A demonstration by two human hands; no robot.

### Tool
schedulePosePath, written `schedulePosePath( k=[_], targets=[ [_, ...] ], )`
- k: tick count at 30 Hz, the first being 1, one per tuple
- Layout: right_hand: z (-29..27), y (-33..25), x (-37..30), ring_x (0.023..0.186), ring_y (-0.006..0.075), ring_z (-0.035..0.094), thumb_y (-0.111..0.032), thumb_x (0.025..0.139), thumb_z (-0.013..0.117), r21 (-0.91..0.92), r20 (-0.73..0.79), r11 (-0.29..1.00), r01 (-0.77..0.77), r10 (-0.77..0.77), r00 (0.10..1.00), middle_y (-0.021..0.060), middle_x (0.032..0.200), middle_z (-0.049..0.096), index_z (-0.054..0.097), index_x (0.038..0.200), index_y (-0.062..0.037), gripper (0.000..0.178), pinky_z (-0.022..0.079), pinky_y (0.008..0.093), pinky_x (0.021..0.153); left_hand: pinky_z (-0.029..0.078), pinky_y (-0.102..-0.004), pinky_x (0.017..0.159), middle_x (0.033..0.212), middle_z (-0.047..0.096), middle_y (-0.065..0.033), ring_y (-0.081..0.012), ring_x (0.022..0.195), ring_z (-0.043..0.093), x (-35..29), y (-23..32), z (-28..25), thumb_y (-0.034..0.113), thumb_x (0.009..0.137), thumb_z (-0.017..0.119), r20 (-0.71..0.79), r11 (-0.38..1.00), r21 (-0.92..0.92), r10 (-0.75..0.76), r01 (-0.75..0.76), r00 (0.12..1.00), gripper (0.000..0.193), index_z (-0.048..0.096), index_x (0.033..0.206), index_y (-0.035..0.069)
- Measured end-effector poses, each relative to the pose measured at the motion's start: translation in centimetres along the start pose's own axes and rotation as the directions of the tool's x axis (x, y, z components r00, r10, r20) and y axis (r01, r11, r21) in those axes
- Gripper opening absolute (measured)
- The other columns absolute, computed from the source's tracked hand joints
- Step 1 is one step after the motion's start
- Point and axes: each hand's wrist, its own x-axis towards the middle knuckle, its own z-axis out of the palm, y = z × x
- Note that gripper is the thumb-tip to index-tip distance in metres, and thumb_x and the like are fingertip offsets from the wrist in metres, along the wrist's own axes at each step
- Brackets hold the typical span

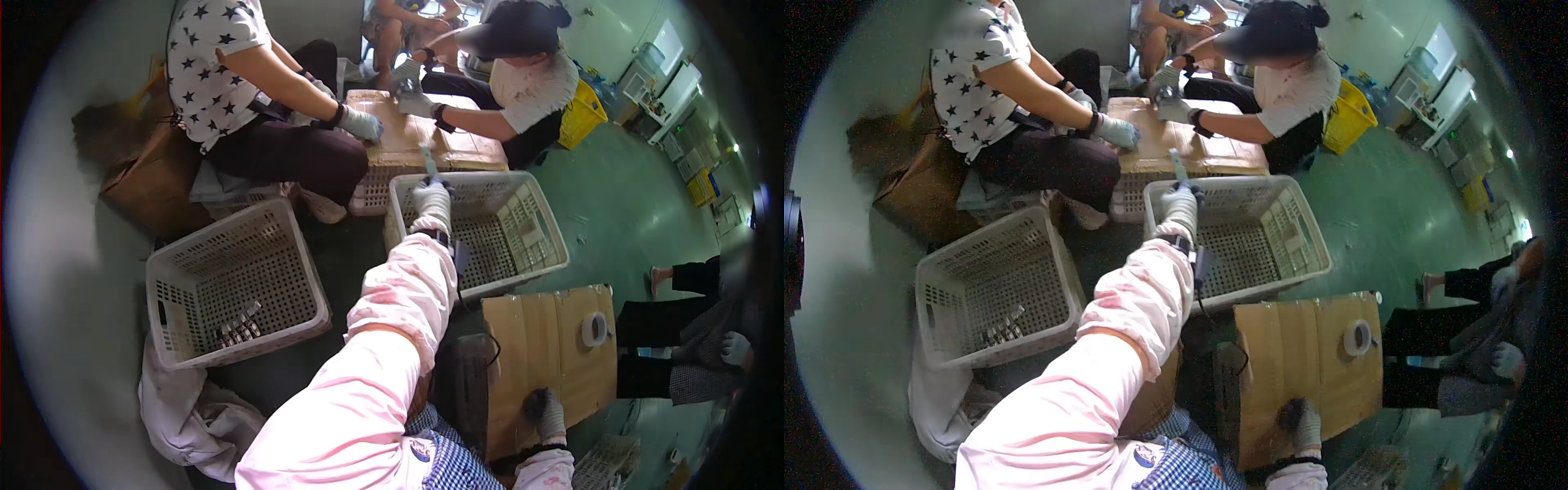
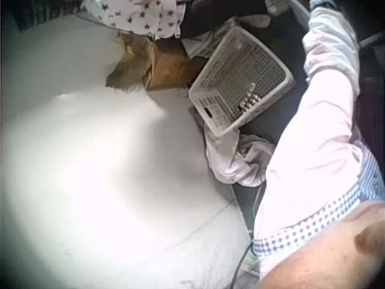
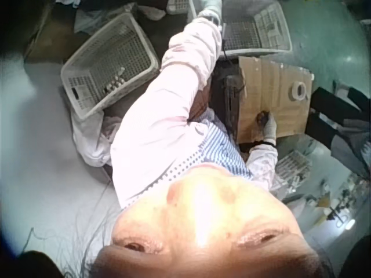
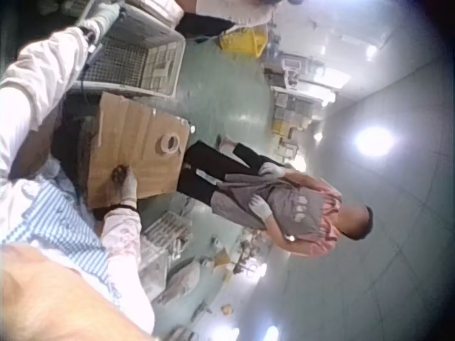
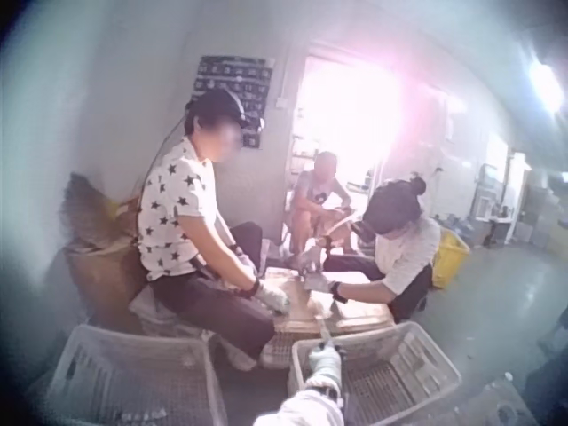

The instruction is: Assemble small plastic clips and components on a cardboard surface while seated on the floor.

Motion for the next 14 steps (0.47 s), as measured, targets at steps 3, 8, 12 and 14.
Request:
schedulePosePath(
  k=[3, 8, 12, 14],
  targets=[
    [1.5, -0.6, -0.9, 0.061, 0.0234, 0.053, -0.039, 0.101, 0.055, -0.001, -0.141, 1.000, 0.027, -0.026, 0.990, 0.0050, 0.071, 0.055, 0.057, 0.090, -0.0116, 0.029, 0.049, 0.0352, 0.057, 0.045, -0.0292, 0.041, 0.069, 0.067, -0.0039, -0.0135, 0.045, 0.059, 0.2, -0.2, -0.1, 0.023, 0.102, 0.056, -0.010, 0.998, -0.031, -0.055, 0.055, 0.998, 0.023, 0.064, 0.090, 0.006],
    [0.5, -0.7, -0.7, 0.056, 0.0212, 0.047, -0.039, 0.101, 0.052, 0.088, 0.005, 0.995, -0.038, 0.037, 0.999, 0.0020, 0.064, 0.049, 0.054, 0.082, -0.0155, 0.030, 0.044, 0.0345, 0.053, 0.047, -0.0290, 0.042, 0.072, 0.069, -0.0044, -0.0140, 0.047, 0.061, -0.7, -0.3, 0.8, 0.024, 0.102, 0.056, -0.012, 0.996, 0.006, -0.085, 0.085, 0.996, 0.021, 0.065, 0.095, 0.006],
    [0.2, 1.3, 2.7, 0.056, 0.0207, 0.048, -0.042, 0.101, 0.053, 0.091, -0.077, 0.994, -0.061, 0.068, 0.995, 0.0020, 0.065, 0.050, 0.055, 0.082, -0.0156, 0.032, 0.045, 0.0354, 0.053, 0.051, -0.0294, 0.044, 0.075, 0.071, -0.0060, -0.0162, 0.050, 0.064, 0.1, -0.2, -0.7, 0.027, 0.102, 0.057, 0.002, 0.997, 0.046, -0.066, 0.066, 0.998, 0.023, 0.067, 0.100, 0.005],
    [-8.3, 2.7, 6.7, 0.057, 0.0227, 0.051, -0.048, 0.099, 0.056, -0.339, 0.073, 0.869, 0.359, -0.357, 0.931, 0.0039, 0.067, 0.051, 0.055, 0.085, -0.0124, 0.038, 0.046, 0.0397, 0.054, 0.049, -0.0297, 0.044, 0.074, 0.071, -0.0055, -0.0161, 0.050, 0.063, -1.4, -0.6, 1.8, 0.029, 0.102, 0.058, 0.050, 0.990, 0.012, -0.142, 0.142, 0.989, 0.025, 0.067, 0.103, 0.007]
  ],
)
